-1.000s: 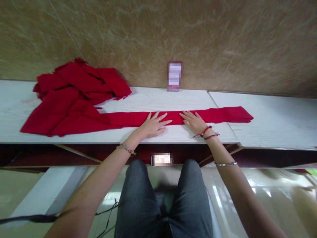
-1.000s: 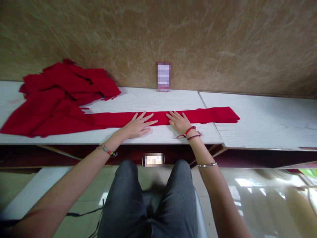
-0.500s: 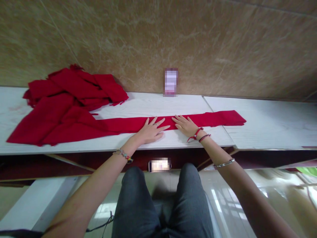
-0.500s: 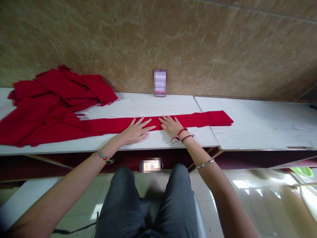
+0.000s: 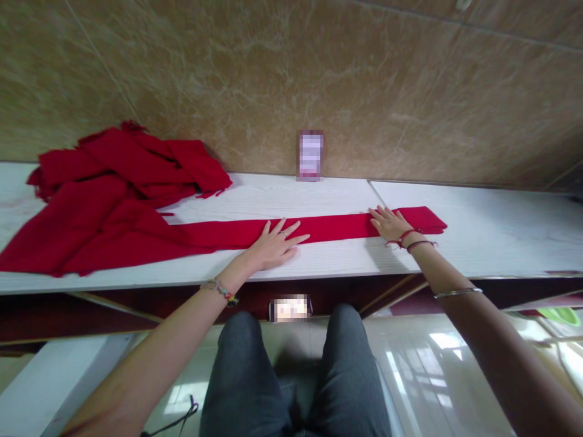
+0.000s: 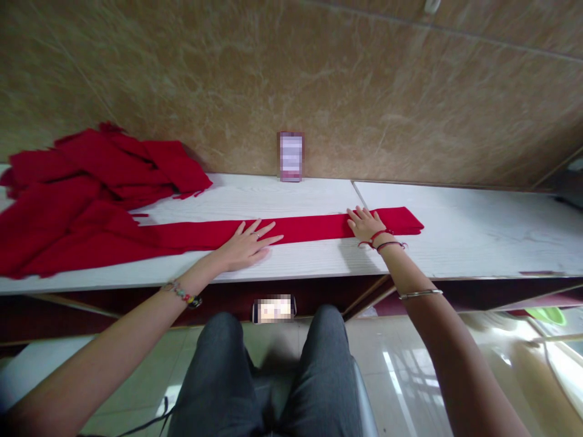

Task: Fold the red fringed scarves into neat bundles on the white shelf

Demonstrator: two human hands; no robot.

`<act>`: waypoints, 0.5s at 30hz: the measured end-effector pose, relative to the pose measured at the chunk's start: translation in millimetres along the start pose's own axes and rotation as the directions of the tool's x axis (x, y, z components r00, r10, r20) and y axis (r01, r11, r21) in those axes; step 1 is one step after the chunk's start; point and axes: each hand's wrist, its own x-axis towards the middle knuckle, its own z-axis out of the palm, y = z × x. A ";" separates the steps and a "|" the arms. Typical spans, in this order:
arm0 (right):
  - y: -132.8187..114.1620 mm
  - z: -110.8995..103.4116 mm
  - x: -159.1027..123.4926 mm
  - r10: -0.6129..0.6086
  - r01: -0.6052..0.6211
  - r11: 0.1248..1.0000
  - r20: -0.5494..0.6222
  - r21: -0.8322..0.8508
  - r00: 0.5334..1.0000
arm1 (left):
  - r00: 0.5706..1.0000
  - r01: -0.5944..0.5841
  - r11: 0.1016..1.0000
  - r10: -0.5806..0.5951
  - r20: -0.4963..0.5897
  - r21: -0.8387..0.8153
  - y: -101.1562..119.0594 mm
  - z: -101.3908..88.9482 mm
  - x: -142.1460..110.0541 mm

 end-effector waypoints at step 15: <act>6.6 4.8 -13.0 -0.125 0.126 0.992 0.051 -0.009 0.991 | 1.000 -0.019 1.000 0.019 0.000 0.009 -4.4 4.0 1.3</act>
